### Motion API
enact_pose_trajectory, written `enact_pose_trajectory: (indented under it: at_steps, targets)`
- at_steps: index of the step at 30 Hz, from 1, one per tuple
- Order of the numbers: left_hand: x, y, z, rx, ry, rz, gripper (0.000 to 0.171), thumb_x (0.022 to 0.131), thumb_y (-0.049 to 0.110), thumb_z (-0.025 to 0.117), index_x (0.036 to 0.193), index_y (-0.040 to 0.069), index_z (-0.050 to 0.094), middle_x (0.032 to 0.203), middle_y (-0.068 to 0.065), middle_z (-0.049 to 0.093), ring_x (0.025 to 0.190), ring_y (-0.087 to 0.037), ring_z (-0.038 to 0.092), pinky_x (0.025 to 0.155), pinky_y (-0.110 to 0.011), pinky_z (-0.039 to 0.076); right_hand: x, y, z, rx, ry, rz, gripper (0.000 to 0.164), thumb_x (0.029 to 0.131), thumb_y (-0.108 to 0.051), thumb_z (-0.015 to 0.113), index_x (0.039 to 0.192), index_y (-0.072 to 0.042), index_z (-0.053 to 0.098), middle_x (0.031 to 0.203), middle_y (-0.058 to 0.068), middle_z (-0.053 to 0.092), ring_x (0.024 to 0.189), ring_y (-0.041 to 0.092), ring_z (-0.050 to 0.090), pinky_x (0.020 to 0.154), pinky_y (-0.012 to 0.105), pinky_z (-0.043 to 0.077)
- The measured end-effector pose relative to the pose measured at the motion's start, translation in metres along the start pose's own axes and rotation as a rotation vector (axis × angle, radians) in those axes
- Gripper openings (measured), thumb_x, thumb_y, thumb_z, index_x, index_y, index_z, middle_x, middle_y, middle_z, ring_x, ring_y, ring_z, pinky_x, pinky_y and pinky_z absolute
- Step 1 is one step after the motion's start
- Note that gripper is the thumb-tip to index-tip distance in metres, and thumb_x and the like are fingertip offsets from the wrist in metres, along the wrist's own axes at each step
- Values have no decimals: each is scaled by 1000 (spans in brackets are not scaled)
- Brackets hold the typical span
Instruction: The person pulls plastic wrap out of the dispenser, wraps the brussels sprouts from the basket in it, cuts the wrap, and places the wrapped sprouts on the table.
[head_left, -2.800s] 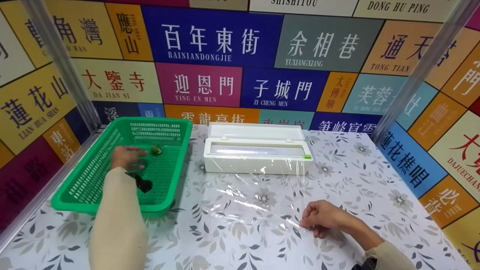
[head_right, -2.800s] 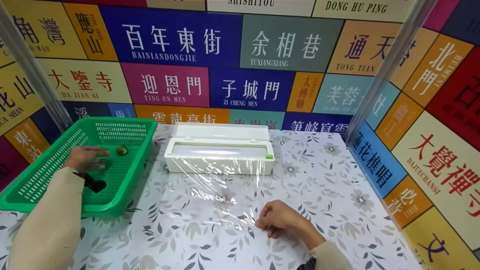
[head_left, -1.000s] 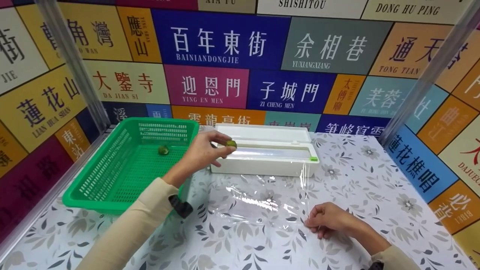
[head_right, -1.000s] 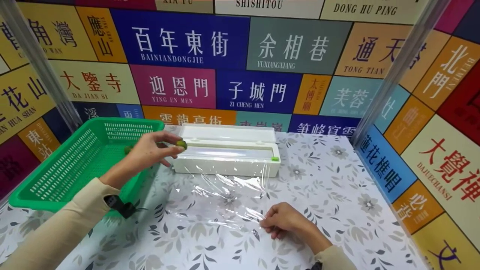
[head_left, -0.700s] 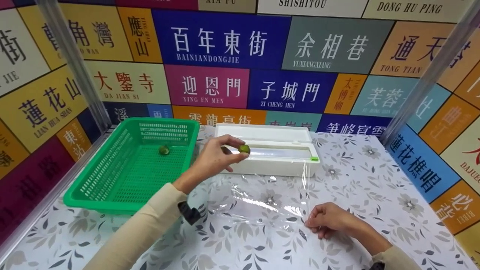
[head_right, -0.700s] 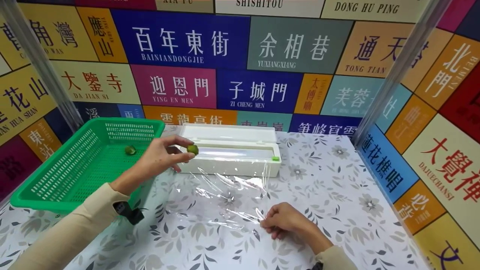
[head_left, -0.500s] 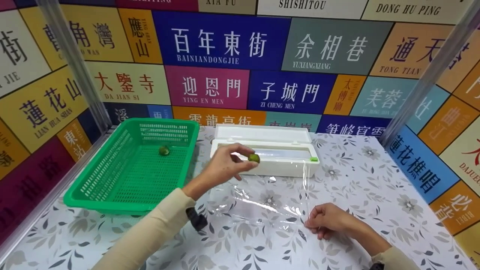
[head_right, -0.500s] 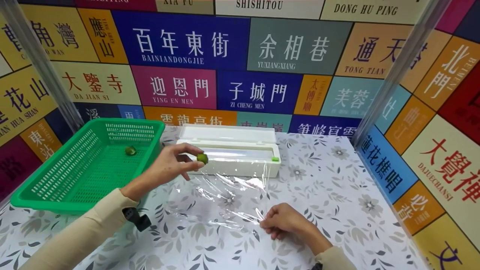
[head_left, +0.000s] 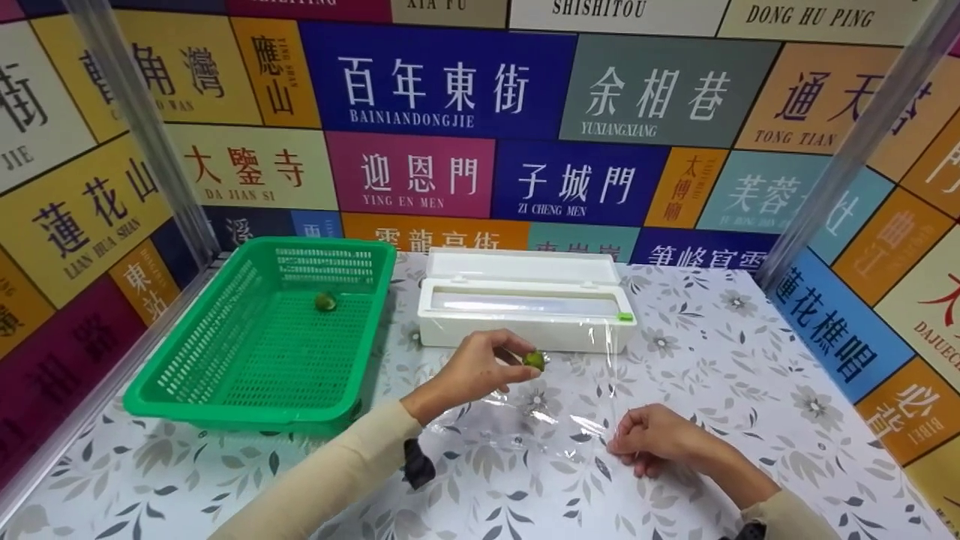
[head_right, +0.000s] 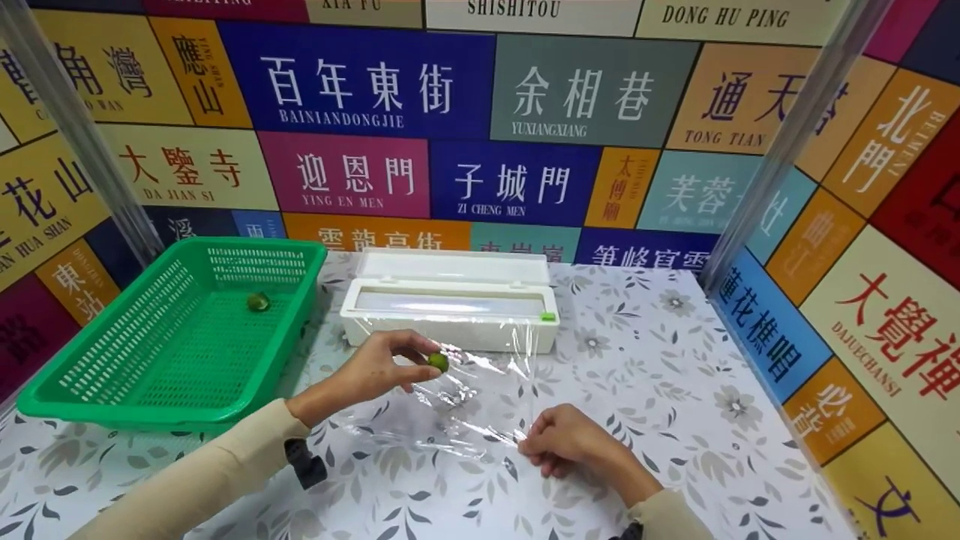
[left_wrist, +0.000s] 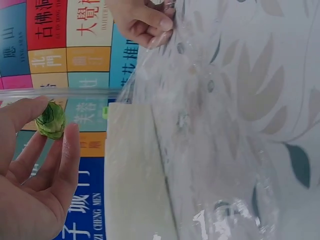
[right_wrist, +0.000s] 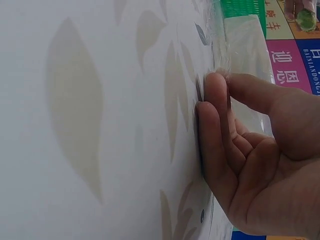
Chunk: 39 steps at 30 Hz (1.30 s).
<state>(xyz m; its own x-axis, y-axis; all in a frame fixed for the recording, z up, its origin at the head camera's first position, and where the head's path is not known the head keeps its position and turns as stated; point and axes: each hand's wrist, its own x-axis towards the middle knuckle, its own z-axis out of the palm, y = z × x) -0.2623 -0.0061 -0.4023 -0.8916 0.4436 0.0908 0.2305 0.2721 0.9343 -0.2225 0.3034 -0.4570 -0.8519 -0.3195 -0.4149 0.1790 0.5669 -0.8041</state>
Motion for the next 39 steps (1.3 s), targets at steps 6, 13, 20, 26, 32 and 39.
enact_pose_trajectory:
  at_steps: [6, 13, 20, 26, 32, 39]
  targets:
    - [5, -21, 11, -35, -8, -44, 28, 83, 12, 80, 109, 5, 73, 103, -11, 75, 76, -7, 65, 55, -21, 56, 1, -1, -1, 3, 10, 3, 21, 88, -21, 76, 89, -7, 60, 71, -1, 64, 53, 7, 62, 50, 19, 51]
    - [8, -47, 24, 8, -32, -108, 27, 82, 10, 81, 108, 5, 74, 101, -10, 76, 70, -11, 65, 54, -23, 56, -2, 0, -2, 36, -18, -12, 20, 88, -19, 75, 88, -5, 60, 69, -1, 65, 52, 7, 61, 49, 18, 50]
    - [11, -60, 25, 26, -32, -147, 25, 80, 11, 83, 104, 5, 76, 96, -11, 78, 63, -9, 64, 49, -22, 53, -3, 0, -2, 36, -16, -14, 22, 88, -20, 76, 86, -6, 59, 68, -1, 65, 52, 6, 61, 49, 18, 50]
    - [8, -62, 24, 21, -42, -149, 27, 81, 10, 83, 107, 4, 76, 100, -10, 77, 69, -7, 65, 52, -23, 56, -3, 2, 0, 30, -23, -13, 23, 88, -21, 76, 86, -6, 59, 68, -1, 65, 52, 6, 61, 49, 18, 51]
    - [5, -62, 23, 25, -95, -172, 25, 80, 8, 82, 105, 5, 76, 98, -10, 78, 69, -7, 64, 52, -22, 55, -1, 1, 1, 25, -19, -5, 23, 87, -21, 77, 86, -7, 59, 68, -1, 65, 52, 6, 61, 49, 19, 51]
    - [3, -62, 19, 61, -172, -171, 26, 79, 6, 83, 104, 5, 75, 100, -9, 77, 74, -7, 65, 54, -22, 55, -1, 0, 0, 17, -24, -8, 22, 88, -20, 76, 87, -6, 59, 68, -2, 66, 52, 6, 62, 49, 18, 51]
